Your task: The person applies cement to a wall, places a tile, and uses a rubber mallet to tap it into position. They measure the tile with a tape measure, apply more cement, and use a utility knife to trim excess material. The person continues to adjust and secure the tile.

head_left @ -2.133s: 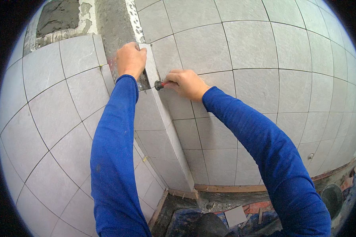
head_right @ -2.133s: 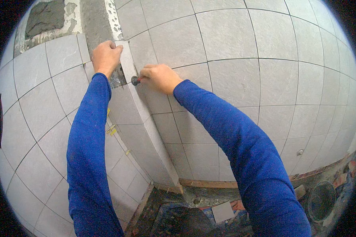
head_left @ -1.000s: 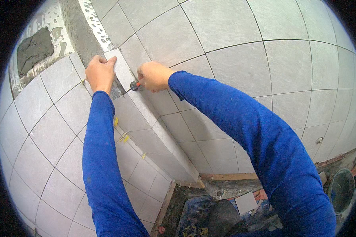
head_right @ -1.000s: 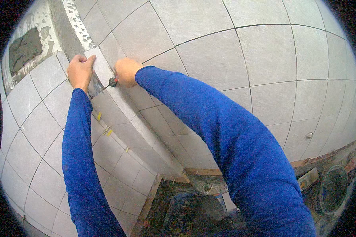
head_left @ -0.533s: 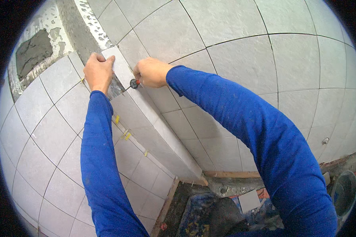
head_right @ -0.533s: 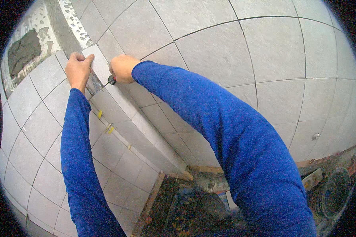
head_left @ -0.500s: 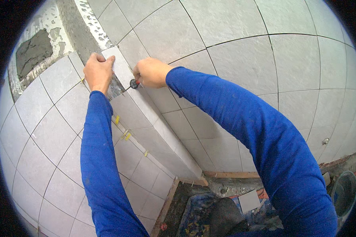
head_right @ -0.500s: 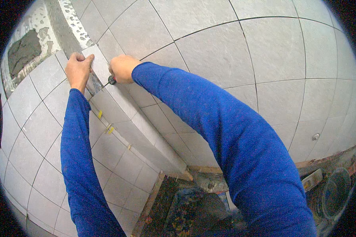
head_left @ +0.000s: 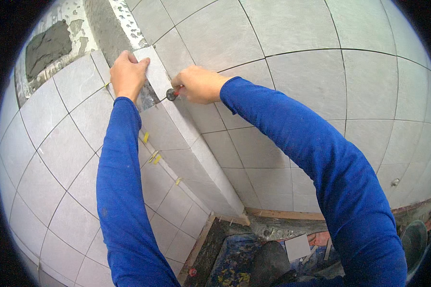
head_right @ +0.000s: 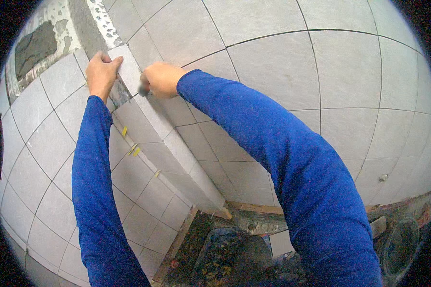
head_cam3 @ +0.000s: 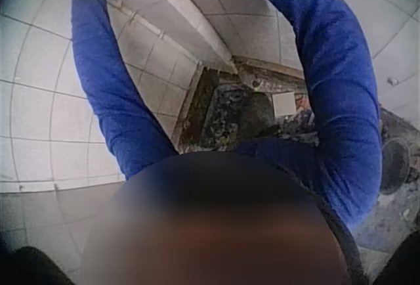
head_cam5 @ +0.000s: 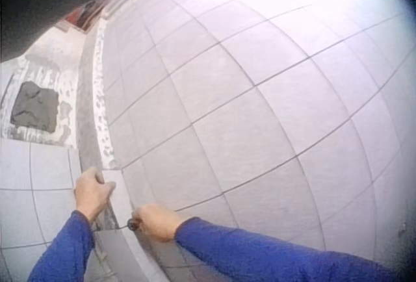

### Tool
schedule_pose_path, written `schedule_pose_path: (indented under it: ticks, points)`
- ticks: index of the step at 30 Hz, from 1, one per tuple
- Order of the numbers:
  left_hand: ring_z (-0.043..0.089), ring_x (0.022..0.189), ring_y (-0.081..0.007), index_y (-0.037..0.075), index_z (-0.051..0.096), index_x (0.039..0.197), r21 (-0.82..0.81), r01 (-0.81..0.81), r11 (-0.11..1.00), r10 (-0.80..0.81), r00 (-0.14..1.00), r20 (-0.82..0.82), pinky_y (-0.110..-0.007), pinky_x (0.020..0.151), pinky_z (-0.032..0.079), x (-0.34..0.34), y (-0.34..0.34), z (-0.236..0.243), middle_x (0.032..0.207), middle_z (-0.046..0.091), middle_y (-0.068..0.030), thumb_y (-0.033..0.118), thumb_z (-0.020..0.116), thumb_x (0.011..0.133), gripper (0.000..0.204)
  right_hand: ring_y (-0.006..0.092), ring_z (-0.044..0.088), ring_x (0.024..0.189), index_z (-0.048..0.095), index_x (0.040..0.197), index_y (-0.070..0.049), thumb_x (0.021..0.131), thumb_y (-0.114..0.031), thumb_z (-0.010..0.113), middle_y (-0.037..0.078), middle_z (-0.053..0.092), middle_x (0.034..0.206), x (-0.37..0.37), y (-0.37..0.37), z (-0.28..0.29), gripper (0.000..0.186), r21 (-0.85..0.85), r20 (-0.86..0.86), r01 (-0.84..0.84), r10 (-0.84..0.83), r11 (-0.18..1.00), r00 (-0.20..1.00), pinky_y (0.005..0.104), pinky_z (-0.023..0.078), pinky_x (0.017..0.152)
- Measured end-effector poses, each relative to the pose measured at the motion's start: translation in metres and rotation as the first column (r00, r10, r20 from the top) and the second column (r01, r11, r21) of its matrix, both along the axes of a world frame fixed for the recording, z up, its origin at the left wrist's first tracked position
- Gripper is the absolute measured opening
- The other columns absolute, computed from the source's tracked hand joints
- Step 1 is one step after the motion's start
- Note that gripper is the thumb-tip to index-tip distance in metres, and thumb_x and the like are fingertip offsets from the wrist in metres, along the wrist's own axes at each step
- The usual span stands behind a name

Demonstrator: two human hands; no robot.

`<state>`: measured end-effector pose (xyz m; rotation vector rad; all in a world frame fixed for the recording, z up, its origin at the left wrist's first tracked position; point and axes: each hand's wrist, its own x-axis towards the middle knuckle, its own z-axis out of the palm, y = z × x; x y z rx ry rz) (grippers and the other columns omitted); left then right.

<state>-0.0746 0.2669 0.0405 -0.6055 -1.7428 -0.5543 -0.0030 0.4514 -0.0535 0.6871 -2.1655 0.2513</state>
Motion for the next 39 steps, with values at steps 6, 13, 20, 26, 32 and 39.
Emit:
schedule_pose_path:
  ticks: [6,13,20,26,32,39]
  points:
    - [0.069,0.084,-0.0383,0.002,0.061,0.080,0.021,0.003,1.000,-0.004,0.999,0.048,-0.045,0.078,0.053,0.001,0.002,-0.002,0.083,0.071,-0.0204,0.032,0.081,0.077,0.036,0.0392,0.071,0.092,0.071,0.100,-0.003,0.084,-0.007,0.067,0.023,0.072,0.089,-0.001,-0.001,-0.009,0.017,-0.061,-0.039,0.096,-0.098,0.994,0.994,0.0468,0.055,0.082]
    - [0.071,0.065,-0.0283,0.004,0.058,0.078,0.036,0.065,0.997,-0.069,0.992,0.110,-0.041,0.069,0.054,0.016,0.003,-0.005,0.068,0.069,-0.0142,0.031,0.080,0.081,0.035,0.0410,0.070,0.088,0.071,0.098,-0.003,0.084,-0.009,0.066,0.022,0.071,0.086,-0.002,0.000,-0.012,0.015,0.012,-0.116,0.103,-0.101,0.995,0.988,0.0489,0.055,0.079]
    - [0.070,0.076,-0.0320,0.003,0.059,0.079,-0.013,-0.059,0.998,0.059,0.998,0.016,-0.043,0.073,0.054,0.005,0.001,-0.003,0.077,0.069,-0.0161,0.032,0.082,0.080,0.037,0.0398,0.071,0.087,0.070,0.099,-0.004,0.081,-0.004,0.065,0.021,0.072,0.087,-0.006,0.006,-0.017,0.019,0.059,-0.196,0.030,-0.018,0.998,0.980,0.0487,0.055,0.078]
    - [0.068,0.080,-0.0368,0.003,0.062,0.083,0.007,0.011,1.000,-0.011,1.000,0.019,-0.045,0.076,0.053,-0.002,-0.001,-0.003,0.082,0.070,-0.0188,0.032,0.082,0.079,0.036,0.0390,0.071,0.089,0.068,0.102,-0.005,0.081,-0.001,0.064,0.020,0.072,0.091,-0.007,0.009,-0.022,0.022,0.086,-0.243,0.054,-0.031,0.995,0.970,0.0472,0.056,0.078]
    - [0.068,0.080,-0.0374,0.003,0.063,0.084,0.020,0.009,1.000,-0.009,1.000,0.009,-0.045,0.075,0.053,-0.002,0.000,-0.005,0.083,0.070,-0.0195,0.032,0.083,0.078,0.036,0.0398,0.071,0.088,0.068,0.101,-0.003,0.085,-0.006,0.065,0.021,0.072,0.090,-0.003,0.008,-0.023,0.016,0.041,-0.223,0.045,-0.035,0.998,0.974,0.0479,0.056,0.077]
    - [0.070,0.075,-0.0273,-0.002,0.068,0.096,0.108,0.135,0.985,-0.131,0.990,-0.045,-0.040,0.074,0.054,0.011,0.004,-0.031,0.081,0.072,-0.0150,0.019,0.082,0.081,0.030,0.0409,0.072,0.086,0.067,0.099,0.004,0.089,-0.011,0.065,0.025,0.071,0.086,0.000,0.003,-0.013,0.018,0.109,-0.131,0.191,-0.177,0.975,0.975,0.0479,0.057,0.075]
